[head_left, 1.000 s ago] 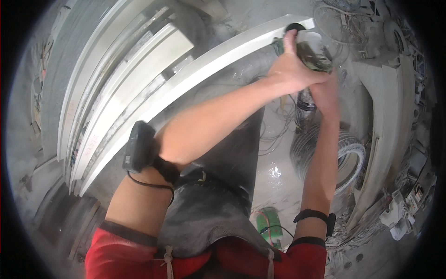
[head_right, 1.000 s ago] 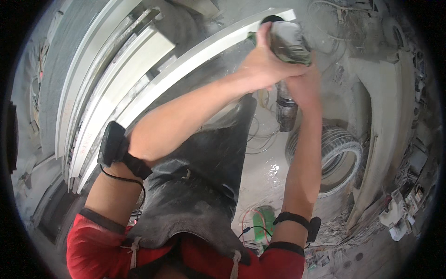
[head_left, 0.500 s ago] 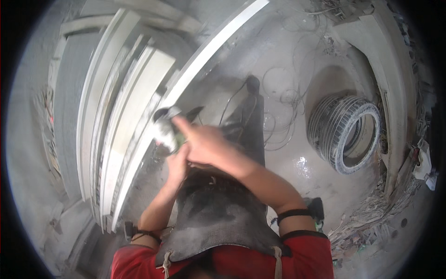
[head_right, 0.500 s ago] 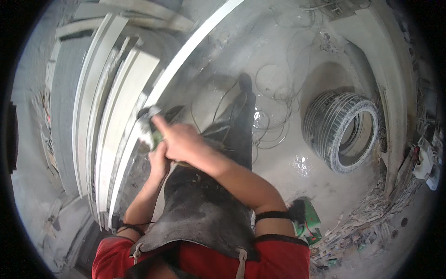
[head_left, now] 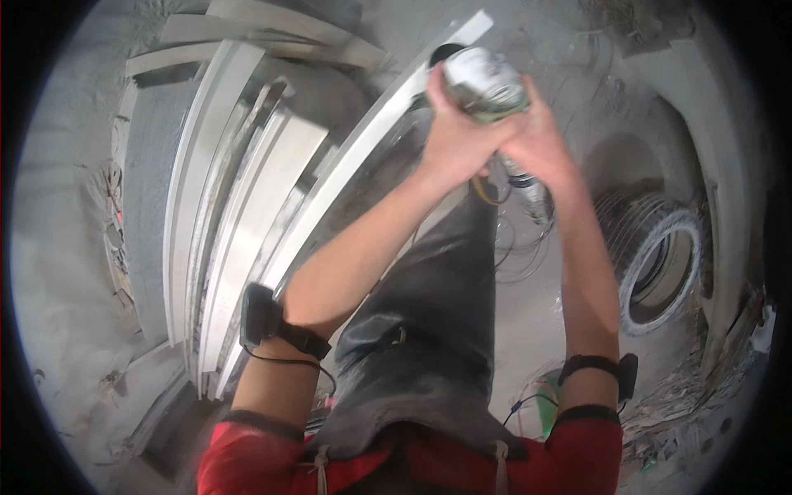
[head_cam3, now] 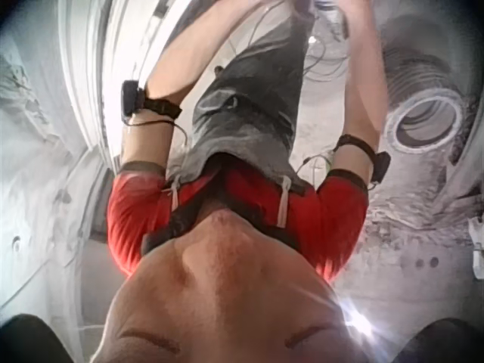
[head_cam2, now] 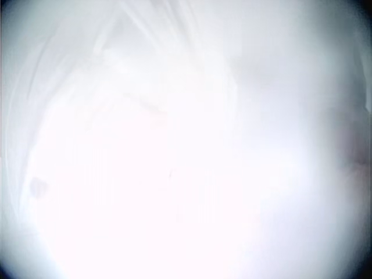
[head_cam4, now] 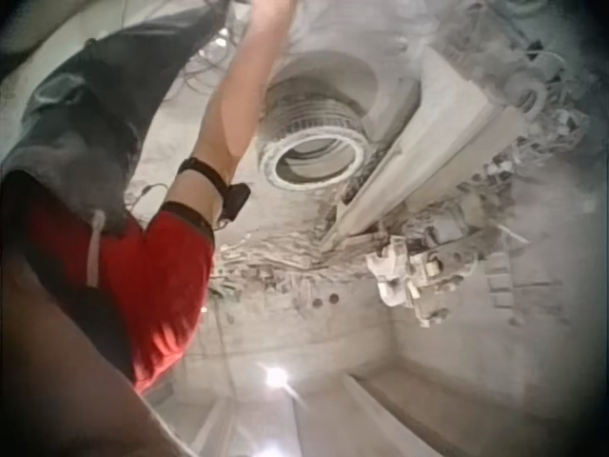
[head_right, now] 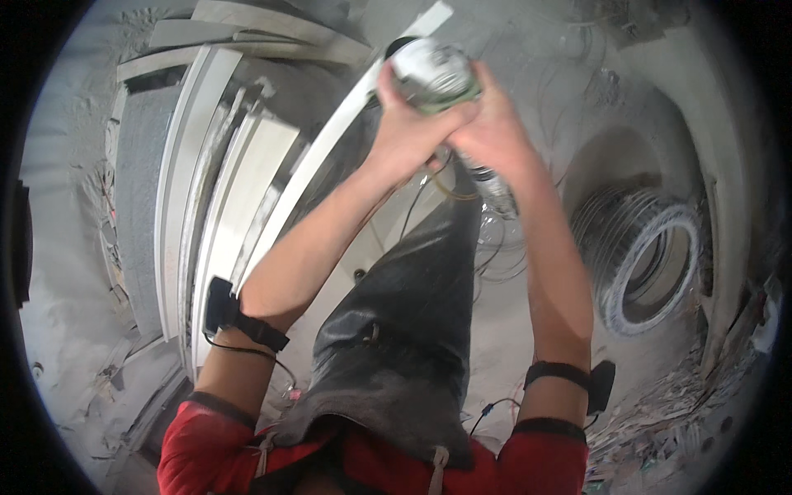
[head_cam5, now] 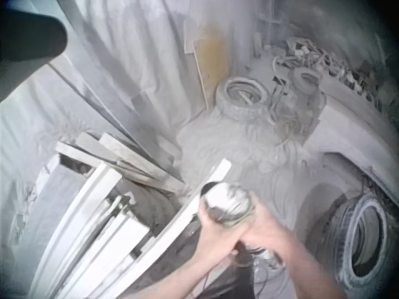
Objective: Use an angle grinder to smooth and polish long white profiles.
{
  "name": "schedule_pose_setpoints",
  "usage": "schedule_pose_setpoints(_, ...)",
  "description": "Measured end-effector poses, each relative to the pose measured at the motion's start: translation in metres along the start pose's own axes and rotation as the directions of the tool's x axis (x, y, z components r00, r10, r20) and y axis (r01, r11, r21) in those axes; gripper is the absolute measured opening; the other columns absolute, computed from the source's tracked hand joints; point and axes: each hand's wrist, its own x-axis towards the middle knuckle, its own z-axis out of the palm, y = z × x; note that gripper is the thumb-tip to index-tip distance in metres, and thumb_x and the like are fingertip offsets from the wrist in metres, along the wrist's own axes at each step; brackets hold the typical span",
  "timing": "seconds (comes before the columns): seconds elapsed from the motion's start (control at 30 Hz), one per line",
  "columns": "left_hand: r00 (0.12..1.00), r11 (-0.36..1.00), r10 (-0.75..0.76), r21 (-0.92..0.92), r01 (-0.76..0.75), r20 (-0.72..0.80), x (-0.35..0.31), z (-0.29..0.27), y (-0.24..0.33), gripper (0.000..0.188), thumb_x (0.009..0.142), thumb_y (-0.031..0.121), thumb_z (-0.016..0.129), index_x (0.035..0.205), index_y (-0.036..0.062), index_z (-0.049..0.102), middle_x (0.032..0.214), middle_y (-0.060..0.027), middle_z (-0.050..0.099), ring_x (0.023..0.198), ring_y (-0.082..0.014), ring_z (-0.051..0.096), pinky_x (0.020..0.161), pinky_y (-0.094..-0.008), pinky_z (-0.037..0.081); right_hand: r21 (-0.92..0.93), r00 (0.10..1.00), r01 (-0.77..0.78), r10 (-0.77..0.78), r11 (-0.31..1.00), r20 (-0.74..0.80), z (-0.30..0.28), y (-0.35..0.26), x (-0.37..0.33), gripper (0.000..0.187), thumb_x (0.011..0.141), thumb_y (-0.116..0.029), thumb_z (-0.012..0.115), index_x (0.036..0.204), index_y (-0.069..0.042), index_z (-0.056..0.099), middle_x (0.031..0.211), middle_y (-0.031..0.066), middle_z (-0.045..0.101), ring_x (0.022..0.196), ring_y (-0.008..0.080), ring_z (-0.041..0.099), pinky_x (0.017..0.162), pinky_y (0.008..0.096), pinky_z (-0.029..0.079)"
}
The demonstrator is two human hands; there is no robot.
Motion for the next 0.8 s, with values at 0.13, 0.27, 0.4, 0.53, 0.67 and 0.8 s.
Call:
schedule_pose_setpoints(0.13,0.932,0.970,0.235,0.003,-0.244,-0.276,-0.108,-0.077,-0.124,0.124,0.070,0.018,0.091,0.154,0.0018,0.002,0.144,-0.0187,0.038,0.132,-0.0281,0.046,0.110,-0.0392,0.041,-0.056,0.988,0.093,-0.085,0.994,0.131,0.125,0.004,-0.094,0.085,0.071,-0.025,0.084,0.145,-0.010,0.044,0.132,0.0205,0.064,0.122,0.0376,0.063,0.103,0.0427,0.050)
schedule_pose_setpoints(0.27,0.897,0.963,0.202,0.246,-0.110,-0.392,-0.228,-0.181,-0.273,0.106,0.079,0.006,0.084,0.156,0.0073,0.011,0.145,-0.0155,0.041,0.130,-0.0259,0.048,0.108,-0.0393,0.043,0.045,0.902,0.193,-0.195,0.980,0.384,0.245,0.041,-0.170,0.078,0.077,-0.024,0.081,0.145,-0.026,0.043,0.109,0.0211,0.071,0.104,0.0406,0.070,0.087,0.0472,0.057)
schedule_pose_setpoints(0.4,0.912,0.926,0.197,0.373,-0.053,-0.360,-0.232,-0.198,-0.306,0.114,0.073,0.006,0.087,0.157,0.0053,0.010,0.138,-0.0176,0.049,0.125,-0.0286,0.053,0.110,-0.0438,0.041,0.157,0.894,0.331,-0.363,0.930,0.263,0.267,0.072,-0.174,0.075,0.078,-0.021,0.080,0.145,-0.019,0.045,0.107,0.0215,0.069,0.097,0.0422,0.068,0.083,0.0482,0.055)
schedule_pose_setpoints(0.53,0.778,0.750,0.537,0.607,-0.264,-0.326,-0.130,-0.103,-0.210,0.140,0.063,0.016,0.098,0.158,0.0050,-0.005,0.153,-0.0228,0.023,0.140,-0.0348,0.035,0.117,-0.0479,0.031,0.318,0.970,0.146,-0.199,0.937,0.140,0.174,0.084,-0.116,0.075,0.077,-0.020,0.084,0.143,-0.013,0.049,0.131,0.0194,0.063,0.121,0.0363,0.062,0.101,0.0418,0.050)
schedule_pose_setpoints(0.67,0.792,0.718,0.589,0.555,-0.419,-0.163,0.003,-0.001,-0.118,0.132,0.068,0.019,0.096,0.157,0.0025,0.001,0.153,-0.0248,0.026,0.143,-0.0359,0.035,0.118,-0.0460,0.032,0.370,0.974,0.215,-0.224,0.904,-0.019,0.049,0.098,-0.014,0.084,0.073,-0.018,0.088,0.144,-0.005,0.047,0.137,0.0164,0.059,0.130,0.0299,0.057,0.109,0.0378,0.045)
schedule_pose_setpoints(0.8,0.824,0.765,0.556,0.455,-0.457,-0.108,0.078,0.070,-0.045,0.128,0.071,0.022,0.094,0.156,0.0004,0.001,0.151,-0.0257,0.031,0.140,-0.0324,0.040,0.117,-0.0426,0.035,0.183,0.979,0.203,-0.194,0.962,-0.063,-0.041,0.114,0.063,0.084,0.072,-0.015,0.090,0.143,-0.002,0.047,0.139,0.0126,0.058,0.130,0.0220,0.055,0.109,0.0355,0.045)
